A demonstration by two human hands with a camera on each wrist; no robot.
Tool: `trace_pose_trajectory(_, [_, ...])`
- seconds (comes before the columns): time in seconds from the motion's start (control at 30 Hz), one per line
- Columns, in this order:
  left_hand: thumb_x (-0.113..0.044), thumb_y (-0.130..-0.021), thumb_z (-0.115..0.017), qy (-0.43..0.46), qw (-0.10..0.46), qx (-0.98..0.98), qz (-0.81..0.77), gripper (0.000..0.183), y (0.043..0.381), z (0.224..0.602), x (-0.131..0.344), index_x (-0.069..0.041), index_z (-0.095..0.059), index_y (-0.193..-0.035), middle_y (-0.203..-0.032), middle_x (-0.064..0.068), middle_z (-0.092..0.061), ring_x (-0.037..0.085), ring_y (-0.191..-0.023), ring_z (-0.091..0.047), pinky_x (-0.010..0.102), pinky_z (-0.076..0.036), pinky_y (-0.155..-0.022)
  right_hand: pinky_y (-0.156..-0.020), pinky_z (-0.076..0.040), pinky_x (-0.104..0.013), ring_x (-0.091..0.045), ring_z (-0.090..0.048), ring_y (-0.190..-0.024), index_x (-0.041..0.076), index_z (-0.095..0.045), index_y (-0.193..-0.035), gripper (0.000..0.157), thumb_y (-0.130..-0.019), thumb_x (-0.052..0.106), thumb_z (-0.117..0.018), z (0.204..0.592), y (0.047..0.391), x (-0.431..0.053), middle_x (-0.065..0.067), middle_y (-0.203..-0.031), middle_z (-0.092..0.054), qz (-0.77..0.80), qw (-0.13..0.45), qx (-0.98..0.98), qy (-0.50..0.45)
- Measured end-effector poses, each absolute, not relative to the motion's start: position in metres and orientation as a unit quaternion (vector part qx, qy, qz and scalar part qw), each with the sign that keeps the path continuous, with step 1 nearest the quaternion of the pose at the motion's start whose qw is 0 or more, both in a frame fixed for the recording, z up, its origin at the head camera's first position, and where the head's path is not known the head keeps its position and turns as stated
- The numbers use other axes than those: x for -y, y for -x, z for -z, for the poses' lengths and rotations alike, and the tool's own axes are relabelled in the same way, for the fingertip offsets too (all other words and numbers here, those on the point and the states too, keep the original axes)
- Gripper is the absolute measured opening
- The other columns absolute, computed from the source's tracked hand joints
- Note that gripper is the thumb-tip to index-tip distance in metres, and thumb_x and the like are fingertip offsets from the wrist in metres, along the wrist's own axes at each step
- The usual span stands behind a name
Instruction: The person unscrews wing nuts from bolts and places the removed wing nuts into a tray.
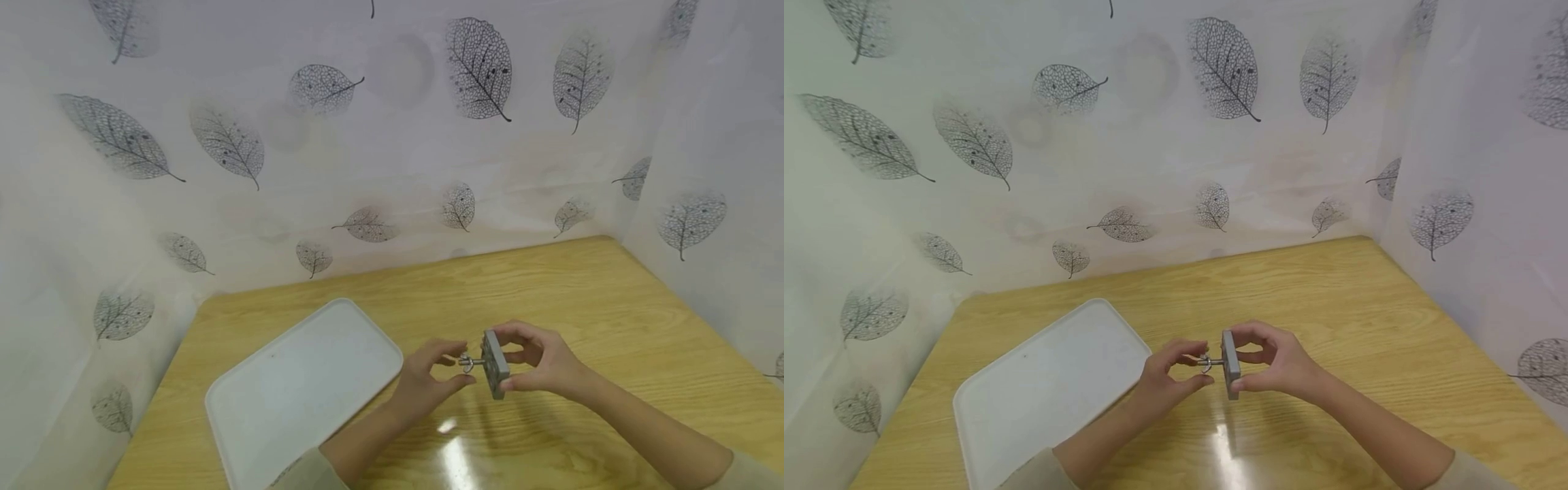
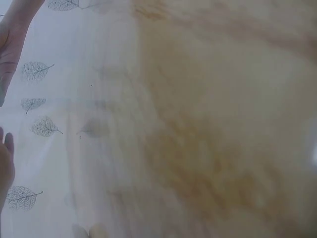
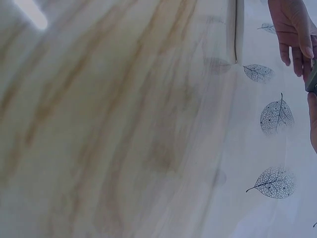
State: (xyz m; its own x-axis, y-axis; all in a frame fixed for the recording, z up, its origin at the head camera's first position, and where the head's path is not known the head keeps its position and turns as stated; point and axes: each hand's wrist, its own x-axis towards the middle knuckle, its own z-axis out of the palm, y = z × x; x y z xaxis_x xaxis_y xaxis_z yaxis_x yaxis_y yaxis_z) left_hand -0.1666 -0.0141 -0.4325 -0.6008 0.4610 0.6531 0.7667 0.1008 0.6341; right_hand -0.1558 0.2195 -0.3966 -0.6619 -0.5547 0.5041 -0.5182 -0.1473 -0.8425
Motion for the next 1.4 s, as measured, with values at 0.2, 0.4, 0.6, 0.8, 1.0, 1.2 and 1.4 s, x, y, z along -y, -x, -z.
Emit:
trace_pose_trajectory(0.2, [-0.003, -0.073, -0.079, 0.463, 0.208, 0.708, 0.49, 0.045, 0.1695, 0.4323, 0.0132, 0.0, -0.059, -0.113, -0.11, 0.012, -0.061, 0.021, -0.098, -0.061, 0.021, -0.054, -0.084, -0.091, -0.054, -0.031, -0.013, -0.057, -0.11, -0.016, -0.043, -0.123, 0.06, -0.069, -0.023, -0.068, 0.397, 0.1567, -0.2203, -0.005, -0.121, -0.055, 0.633, 0.01, -0.65, 0.421])
trace_pose_trajectory(0.4, [0.001, -0.074, -0.076, 0.486, 0.213, 0.697, 0.483, 0.036, 0.1698, 0.4277, 0.012, 0.002, -0.062, -0.107, -0.099, 0.011, -0.066, 0.017, -0.089, -0.066, 0.019, -0.054, -0.083, -0.091, -0.054, -0.032, -0.014, -0.057, -0.111, -0.018, -0.042, -0.122, 0.059, -0.069, -0.023, -0.068, 0.3968, 0.1567, -0.2198, -0.006, -0.121, -0.056, 0.637, 0.017, -0.647, 0.418])
trace_pose_trajectory(0.6, [0.003, -0.074, -0.076, 0.482, 0.228, 0.704, 0.47, 0.037, 0.1692, 0.4282, 0.0119, 0.005, -0.061, -0.108, -0.092, 0.01, -0.069, 0.015, -0.081, -0.068, 0.018, -0.054, -0.083, -0.091, -0.054, -0.032, -0.014, -0.057, -0.11, -0.016, -0.043, -0.123, 0.059, -0.069, -0.022, -0.068, 0.3969, 0.1566, -0.2195, -0.006, -0.12, -0.056, 0.639, 0.017, -0.646, 0.417])
trace_pose_trajectory(0.8, [0.004, -0.072, -0.077, 0.481, 0.217, 0.704, 0.475, 0.046, 0.1694, 0.4315, 0.0127, 0.008, -0.057, -0.114, -0.09, 0.012, -0.07, 0.015, -0.079, -0.069, 0.02, -0.054, -0.085, -0.091, -0.054, -0.031, -0.014, -0.057, -0.11, -0.015, -0.043, -0.123, 0.06, -0.07, -0.022, -0.068, 0.3963, 0.156, -0.2193, -0.006, -0.121, -0.056, 0.638, 0.015, -0.647, 0.418])
trace_pose_trajectory(1.0, [0.003, -0.072, -0.077, 0.482, 0.216, 0.702, 0.478, 0.048, 0.1695, 0.4307, 0.0136, 0.007, -0.057, -0.115, -0.088, 0.011, -0.07, 0.015, -0.078, -0.068, 0.022, -0.054, -0.087, -0.091, -0.054, -0.031, -0.014, -0.057, -0.11, -0.015, -0.043, -0.123, 0.059, -0.07, -0.022, -0.069, 0.3954, 0.1558, -0.2188, -0.005, -0.121, -0.056, 0.637, 0.015, -0.649, 0.416])
trace_pose_trajectory(1.2, [0.001, -0.072, -0.077, 0.47, 0.189, 0.707, 0.493, 0.046, 0.1681, 0.4305, 0.0141, 0.005, -0.058, -0.113, -0.084, 0.01, -0.071, 0.014, -0.077, -0.069, 0.02, -0.055, -0.083, -0.091, -0.054, -0.031, -0.013, -0.057, -0.11, -0.014, -0.044, -0.123, 0.059, -0.07, -0.021, -0.069, 0.396, 0.1549, -0.2201, -0.003, -0.122, -0.056, 0.636, 0.022, -0.661, 0.398])
trace_pose_trajectory(1.4, [-0.004, -0.075, -0.076, 0.419, 0.117, 0.724, 0.536, 0.04, 0.1648, 0.4299, 0.0138, 0.001, -0.06, -0.112, -0.082, 0.012, -0.071, 0.015, -0.077, -0.07, 0.02, -0.056, -0.079, -0.091, -0.054, -0.032, -0.013, -0.058, -0.111, -0.014, -0.044, -0.122, 0.059, -0.07, -0.019, -0.07, 0.3956, 0.154, -0.221, -0.002, -0.122, -0.056, 0.636, 0.03, -0.674, 0.375])
